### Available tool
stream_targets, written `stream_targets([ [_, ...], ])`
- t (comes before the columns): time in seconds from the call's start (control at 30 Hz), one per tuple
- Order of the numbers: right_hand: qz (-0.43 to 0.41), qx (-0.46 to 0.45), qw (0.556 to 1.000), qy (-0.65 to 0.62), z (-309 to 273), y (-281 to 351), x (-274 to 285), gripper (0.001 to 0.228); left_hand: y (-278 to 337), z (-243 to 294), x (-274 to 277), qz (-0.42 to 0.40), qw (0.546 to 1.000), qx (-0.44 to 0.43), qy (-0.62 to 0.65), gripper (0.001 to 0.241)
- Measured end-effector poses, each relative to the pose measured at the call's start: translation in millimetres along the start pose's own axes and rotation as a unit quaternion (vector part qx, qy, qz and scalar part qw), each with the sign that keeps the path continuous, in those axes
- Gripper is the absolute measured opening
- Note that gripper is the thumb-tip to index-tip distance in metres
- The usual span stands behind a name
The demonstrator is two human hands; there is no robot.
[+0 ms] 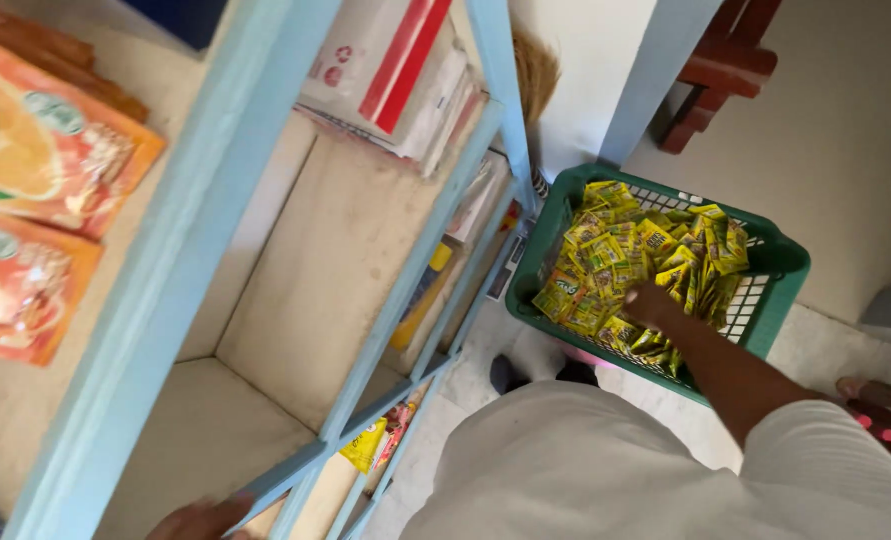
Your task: Restocking and organizing drink powder packets on a store shelf.
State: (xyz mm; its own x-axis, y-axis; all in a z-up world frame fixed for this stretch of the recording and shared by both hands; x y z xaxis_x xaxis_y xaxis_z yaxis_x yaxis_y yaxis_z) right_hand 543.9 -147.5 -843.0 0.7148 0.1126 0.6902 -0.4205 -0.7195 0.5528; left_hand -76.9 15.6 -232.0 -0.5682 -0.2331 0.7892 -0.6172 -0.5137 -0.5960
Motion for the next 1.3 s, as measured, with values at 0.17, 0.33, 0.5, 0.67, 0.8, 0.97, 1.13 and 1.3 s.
stream_targets([
  [0.17, -0.069, -0.026, 0.995, -0.061, 6.2, -12.6, -76.8, 0.034, -38.4, 84.6, -90.7, 0.051, 0.992, 0.07, 0.094, 0.013],
  [0.33, -0.044, 0.044, 0.997, -0.034, -50.9, -8.5, -85.7, 0.05, -54.8, 127.5, -122.1, -0.023, 0.991, 0.108, 0.069, 0.019],
  [0.5, -0.01, 0.169, 0.949, 0.267, 6.1, -87.9, -169.4, 0.033, -31.4, 133.9, -151.2, -0.047, 0.981, 0.164, 0.093, 0.022],
  [0.67, -0.052, 0.23, 0.892, 0.385, -19.8, -102.4, -163.7, 0.031, -17.8, 139.0, -168.2, -0.058, 0.969, 0.214, 0.105, 0.022],
  [0.8, -0.033, 0.052, 0.988, 0.138, -46.5, -89.0, -138.9, 0.028, -39.1, 149.5, -173.7, -0.11, 0.957, 0.231, 0.135, 0.023],
  [0.97, 0.218, 0.127, 0.958, -0.133, -102.8, -10.4, -5.0, 0.014, -66.2, 147.0, -171.8, -0.131, 0.954, 0.219, 0.159, 0.022],
  [1.13, 0.201, 0.178, 0.891, -0.367, -85.2, 7.5, 80.6, 0.01, -80.6, 148.9, -174.8, -0.102, 0.951, 0.219, 0.191, 0.019],
  [1.3, 0.004, 0.114, 0.776, -0.621, -172.5, 65.9, 167.2, 0.009, -104.1, 155.4, -181.0, -0.094, 0.933, 0.242, 0.25, 0.02],
])
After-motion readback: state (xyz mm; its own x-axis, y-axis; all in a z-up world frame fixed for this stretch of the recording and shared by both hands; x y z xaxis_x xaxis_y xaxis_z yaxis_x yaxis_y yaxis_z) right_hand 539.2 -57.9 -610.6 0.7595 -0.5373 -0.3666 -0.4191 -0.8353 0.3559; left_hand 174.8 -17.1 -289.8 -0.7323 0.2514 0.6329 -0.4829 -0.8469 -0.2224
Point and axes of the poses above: each hand's wrist, its own y-axis away from the middle knuckle, its own x-axis out of the back of the hand, z = x × y, the point moved 5 cm from there along -y, towards the middle knuckle, and after that the axes turned 7 degrees about z, right-handed, at the moved point
